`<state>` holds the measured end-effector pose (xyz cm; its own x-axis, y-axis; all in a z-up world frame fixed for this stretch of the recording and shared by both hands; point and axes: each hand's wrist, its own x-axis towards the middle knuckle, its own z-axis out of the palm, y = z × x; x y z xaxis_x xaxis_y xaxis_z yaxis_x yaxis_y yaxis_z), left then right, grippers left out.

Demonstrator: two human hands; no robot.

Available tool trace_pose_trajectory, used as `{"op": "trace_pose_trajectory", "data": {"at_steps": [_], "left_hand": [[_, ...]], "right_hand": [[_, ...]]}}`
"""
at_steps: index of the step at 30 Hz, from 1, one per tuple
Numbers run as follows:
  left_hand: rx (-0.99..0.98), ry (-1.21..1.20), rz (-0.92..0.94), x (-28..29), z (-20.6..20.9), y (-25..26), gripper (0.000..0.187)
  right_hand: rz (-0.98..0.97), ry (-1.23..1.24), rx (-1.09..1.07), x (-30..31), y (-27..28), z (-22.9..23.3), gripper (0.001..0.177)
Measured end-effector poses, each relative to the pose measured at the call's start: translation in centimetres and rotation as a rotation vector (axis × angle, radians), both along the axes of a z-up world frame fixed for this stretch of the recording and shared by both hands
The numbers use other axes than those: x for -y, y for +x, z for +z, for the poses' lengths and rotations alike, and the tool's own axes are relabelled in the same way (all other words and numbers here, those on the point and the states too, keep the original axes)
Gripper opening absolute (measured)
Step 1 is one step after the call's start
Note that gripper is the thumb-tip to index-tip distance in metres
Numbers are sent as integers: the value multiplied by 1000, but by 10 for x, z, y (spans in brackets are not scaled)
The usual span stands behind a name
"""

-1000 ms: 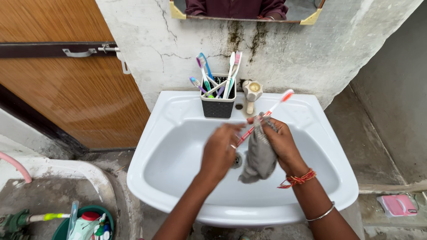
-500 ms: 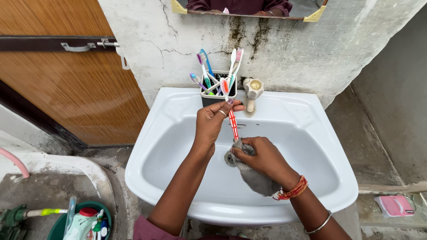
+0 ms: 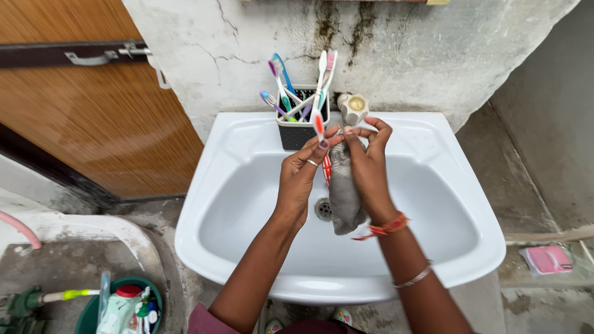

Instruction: The person wipes several toothbrushes and tubes of toothpaste with a cloth over a sink, then places them back into a holder or on the sink edge. The person repeatedly retrieves items from a green bucket on the floor and wipes them before returning them.

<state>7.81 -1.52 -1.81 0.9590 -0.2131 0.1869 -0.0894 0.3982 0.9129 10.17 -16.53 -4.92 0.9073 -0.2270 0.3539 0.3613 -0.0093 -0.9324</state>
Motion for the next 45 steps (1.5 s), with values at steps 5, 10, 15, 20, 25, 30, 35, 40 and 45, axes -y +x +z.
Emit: {"op": "trace_pose_trajectory", "data": {"at_steps": [5,10,15,20,25,30,35,40,45], "left_hand": [[-1,-120,10,8,-6,5,34],[-101,-274,1,3,-8,15,32],[55,57,114,-3,-4,3,31],[-108,-24,73,9,-9,-14,35],[-94,-145,210,5,-15,-9,39],[-114,-46,258,-11,-12,-13,42],[-122,-71,159,-21,-17,-20,42],[-83,-50,105,-22,-23,-17,35],[-42,-22,152,-26,-21,-7,34]], "right_hand": [[222,452,-257,-22,-19,6,33],[417,151,-384,-23,-44,22,42],[506,-11,-404,-7,-46,26,47],[532,-194,-500,16,-58,35,49],[543,-447,-579,25,-70,40,50],[485,-526,-454,21,-67,34,42],[419,-475,-378,2,-61,14,36],[395,-359,-372,-13,-69,6,30],[173,-309,-370,-16,-81,2,30]]}}
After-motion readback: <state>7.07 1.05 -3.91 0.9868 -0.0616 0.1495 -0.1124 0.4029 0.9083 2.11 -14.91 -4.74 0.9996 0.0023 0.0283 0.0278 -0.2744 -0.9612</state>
